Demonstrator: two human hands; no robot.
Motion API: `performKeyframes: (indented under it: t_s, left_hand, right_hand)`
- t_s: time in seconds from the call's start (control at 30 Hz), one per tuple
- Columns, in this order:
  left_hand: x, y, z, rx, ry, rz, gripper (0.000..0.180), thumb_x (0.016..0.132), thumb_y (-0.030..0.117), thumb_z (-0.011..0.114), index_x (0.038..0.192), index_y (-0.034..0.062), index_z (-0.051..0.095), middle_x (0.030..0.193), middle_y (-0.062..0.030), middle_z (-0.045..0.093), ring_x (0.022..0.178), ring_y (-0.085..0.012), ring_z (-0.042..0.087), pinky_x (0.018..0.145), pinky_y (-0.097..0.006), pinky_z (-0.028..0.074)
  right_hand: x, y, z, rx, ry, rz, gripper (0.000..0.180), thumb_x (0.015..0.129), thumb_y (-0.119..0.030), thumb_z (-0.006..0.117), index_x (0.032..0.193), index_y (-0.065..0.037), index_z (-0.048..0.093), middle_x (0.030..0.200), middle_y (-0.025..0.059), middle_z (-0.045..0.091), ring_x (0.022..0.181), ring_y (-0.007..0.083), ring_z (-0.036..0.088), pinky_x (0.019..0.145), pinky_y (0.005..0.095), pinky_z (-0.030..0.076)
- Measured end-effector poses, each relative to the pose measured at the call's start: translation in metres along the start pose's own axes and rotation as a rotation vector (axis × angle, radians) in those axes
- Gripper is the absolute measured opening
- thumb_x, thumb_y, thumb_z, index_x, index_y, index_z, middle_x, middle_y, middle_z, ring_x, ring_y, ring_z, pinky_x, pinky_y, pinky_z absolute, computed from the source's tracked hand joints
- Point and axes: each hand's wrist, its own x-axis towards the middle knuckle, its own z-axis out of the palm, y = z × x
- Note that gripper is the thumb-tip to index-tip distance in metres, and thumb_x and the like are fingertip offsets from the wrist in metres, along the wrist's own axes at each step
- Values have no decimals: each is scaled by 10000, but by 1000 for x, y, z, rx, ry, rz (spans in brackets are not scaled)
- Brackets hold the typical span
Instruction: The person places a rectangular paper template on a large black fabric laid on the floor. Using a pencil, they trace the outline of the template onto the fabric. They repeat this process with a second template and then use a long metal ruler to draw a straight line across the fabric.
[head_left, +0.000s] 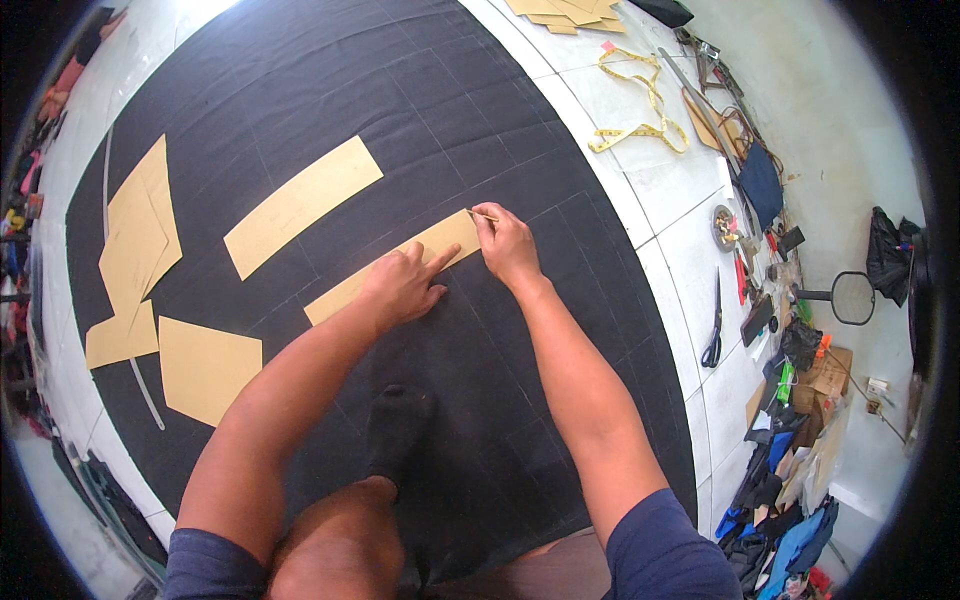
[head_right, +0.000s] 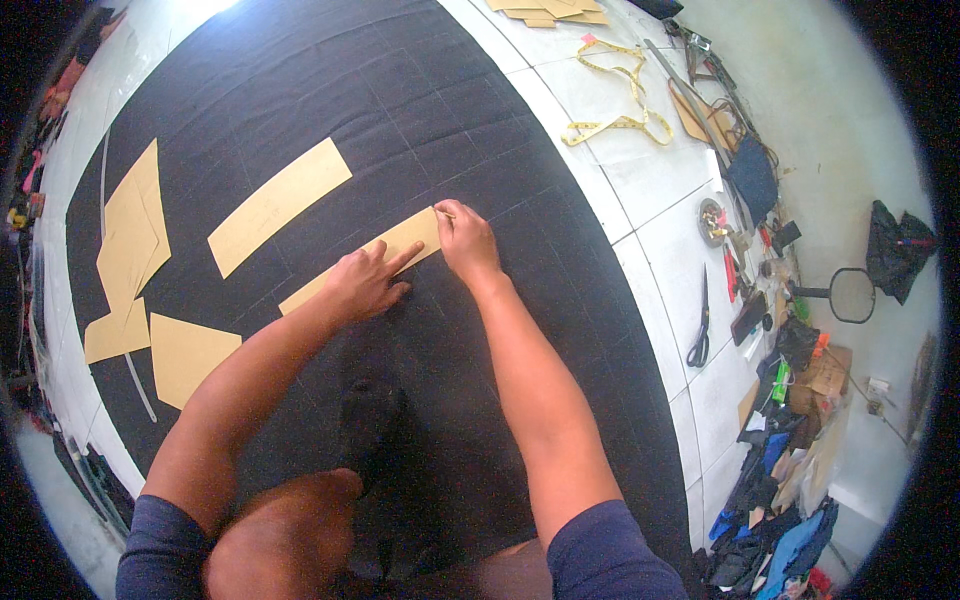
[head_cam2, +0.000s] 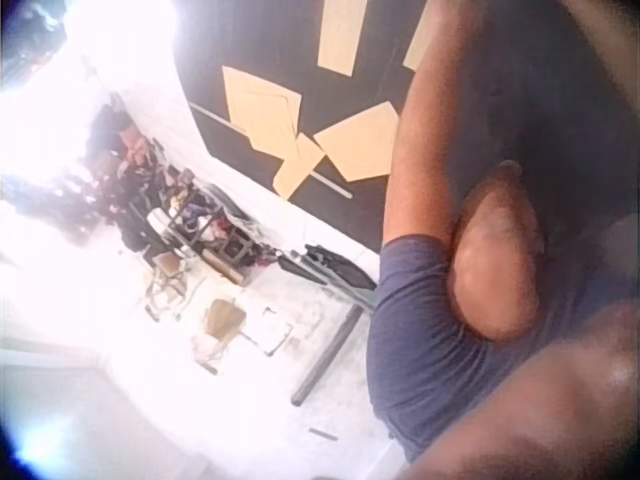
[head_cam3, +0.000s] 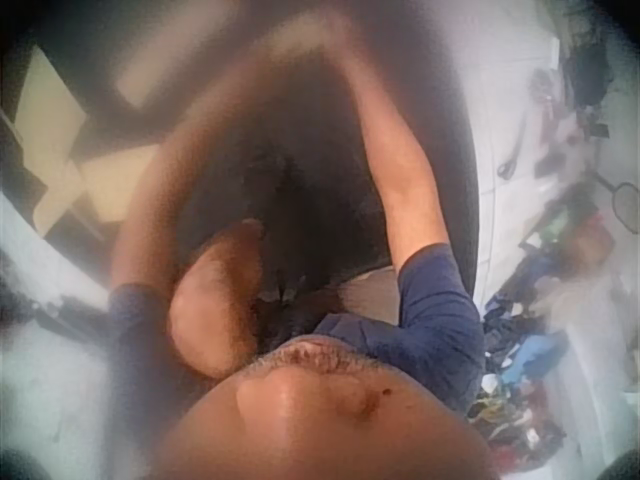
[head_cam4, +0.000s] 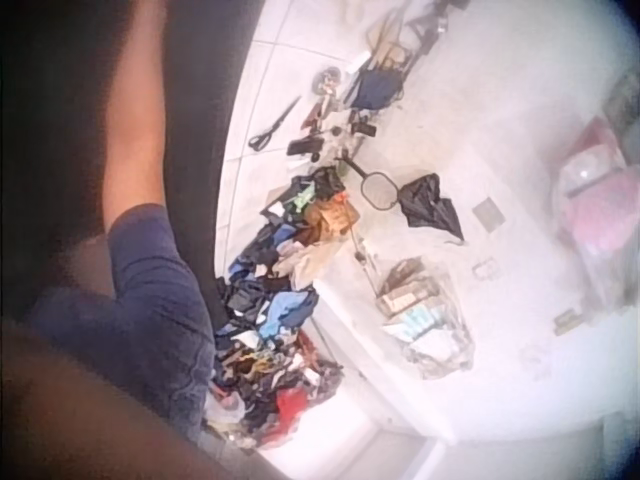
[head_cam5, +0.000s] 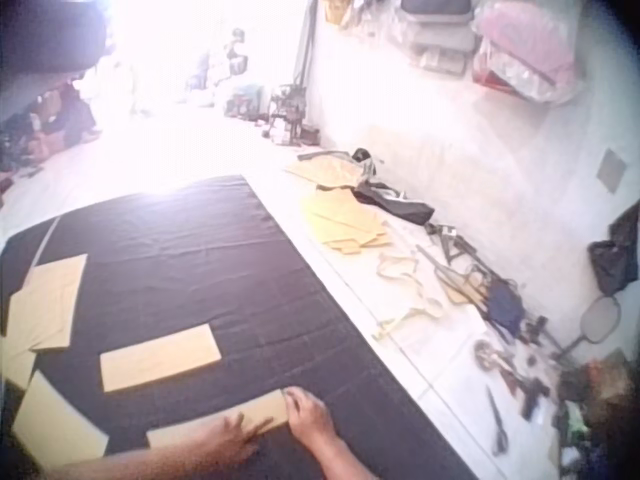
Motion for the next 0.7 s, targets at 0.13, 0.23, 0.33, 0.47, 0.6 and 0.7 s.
performKeyframes:
  t_s: [0.13, 0.23, 0.33, 0.47, 0.6, 0.7]
  left_hand:
    - [11, 7, 5, 32, 17, -31, 730, 993, 456, 586, 1628, 259, 285, 1175, -259, 629, 897, -343, 727, 782, -430, 597]
    - [20, 5, 15, 6, 36, -27, 739, 987, 470, 588, 1625, 282, 267, 1183, -288, 622, 900, -384, 723, 785, -460, 606]
    - [20, 4, 17, 3, 26, -27, 755, 973, 467, 607, 1619, 260, 275, 1181, -282, 625, 940, -376, 726, 800, -450, 608]
    - [26, 13, 8, 10, -31, -90, 760, 925, 458, 668, 1589, 278, 345, 1189, -234, 633, 977, -326, 729, 798, -411, 603]
    - [24, 12, 7, 11, -5, -116, 754, 900, 444, 699, 1571, 304, 384, 1191, -201, 634, 985, -302, 732, 787, -392, 601]
    - [22, 18, 5, -17, -61, -119, 735, 904, 444, 694, 1562, 303, 399, 1184, -193, 632, 999, -303, 729, 788, -388, 599]
  right_hand:
    - [1, -1, -2, -5, -2, -46, 231, 1027, -200, 558, 1129, -34, 680, 1117, 183, 725, 1053, 391, 687, 896, 467, 548]
    - [1, 1, -3, -62, -44, -77, 228, 1029, -203, 554, 1131, -35, 669, 1087, 171, 725, 1039, 387, 690, 888, 463, 552]
    - [-12, 4, -11, -140, -88, -108, 209, 1032, -193, 542, 1130, -42, 649, 1067, 165, 712, 1032, 392, 679, 877, 471, 549]
    - [-38, 9, -24, -167, -90, -94, 196, 1034, -180, 535, 1142, -55, 640, 1081, 163, 702, 1026, 388, 677, 870, 472, 548]
    - [-32, 2, -23, -150, -122, -77, 191, 1033, -167, 538, 1144, -53, 644, 1108, 164, 701, 1025, 386, 678, 872, 468, 549]
    - [-40, 3, -24, -159, -108, -57, 193, 1026, -172, 550, 1134, -48, 652, 1113, 161, 704, 1028, 392, 677, 863, 470, 548]
